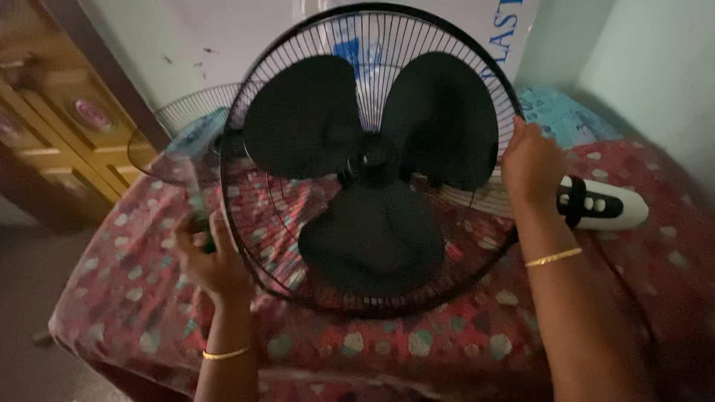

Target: The person uses a screwdriver to loosen the central nut on a table fan, removes the front grille, and then reattaches the grille. The person then tightens the nut to secure the grille back in place.

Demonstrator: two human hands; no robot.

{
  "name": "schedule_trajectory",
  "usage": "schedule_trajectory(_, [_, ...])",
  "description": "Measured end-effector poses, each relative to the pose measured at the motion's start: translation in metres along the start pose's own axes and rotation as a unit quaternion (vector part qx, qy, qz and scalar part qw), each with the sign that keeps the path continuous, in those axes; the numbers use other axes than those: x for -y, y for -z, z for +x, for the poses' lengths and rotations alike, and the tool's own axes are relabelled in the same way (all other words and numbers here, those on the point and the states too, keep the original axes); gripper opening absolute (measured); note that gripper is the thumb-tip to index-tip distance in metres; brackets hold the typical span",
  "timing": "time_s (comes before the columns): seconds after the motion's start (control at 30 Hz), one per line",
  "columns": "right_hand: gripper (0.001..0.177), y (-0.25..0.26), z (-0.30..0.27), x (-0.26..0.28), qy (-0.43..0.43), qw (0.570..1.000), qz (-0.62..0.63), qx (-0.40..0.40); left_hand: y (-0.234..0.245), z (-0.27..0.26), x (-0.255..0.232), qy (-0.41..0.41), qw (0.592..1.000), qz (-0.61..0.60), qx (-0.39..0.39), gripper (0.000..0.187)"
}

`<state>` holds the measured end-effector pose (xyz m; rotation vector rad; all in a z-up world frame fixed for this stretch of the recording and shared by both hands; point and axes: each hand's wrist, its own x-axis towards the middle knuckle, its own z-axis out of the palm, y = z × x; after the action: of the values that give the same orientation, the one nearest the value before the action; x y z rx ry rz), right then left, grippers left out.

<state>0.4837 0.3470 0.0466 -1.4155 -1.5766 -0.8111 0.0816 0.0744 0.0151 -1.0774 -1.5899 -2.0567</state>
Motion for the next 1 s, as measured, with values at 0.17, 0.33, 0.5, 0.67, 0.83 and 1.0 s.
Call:
schedule_trajectory(0.17, [0.048,0.001,-0.001,0.003,-0.014,0.998,0.035,0.040,-0.013,0.063,-0.013,-0.010,1.000,0.014,-0.010,0.030])
schedule_trajectory(0.33, [0.047,0.010,-0.002,0.008,-0.025,0.997,0.044,0.058,-0.061,0.140,-0.013,-0.175,0.959,0.198,0.101,0.031])
schedule_trajectory(0.5, [0.048,0.021,0.001,0.009,-0.039,0.996,0.061,0.058,-0.094,0.176,-0.003,-0.211,0.939,0.223,0.153,0.024])
schedule_trajectory(0.67, [0.060,0.025,0.009,0.007,-0.070,0.985,0.091,0.132,-0.104,0.182,0.003,-0.272,0.911,0.281,0.132,0.035])
schedule_trajectory(0.83, [0.066,0.033,0.015,0.007,-0.121,0.959,0.168,0.193,-0.104,0.182,-0.001,-0.258,0.920,0.269,0.119,0.038])
schedule_trajectory(1.0, [0.073,0.037,0.013,-0.001,-0.225,0.900,0.277,0.250,-0.100,0.182,-0.004,-0.157,0.941,0.258,0.151,0.040])
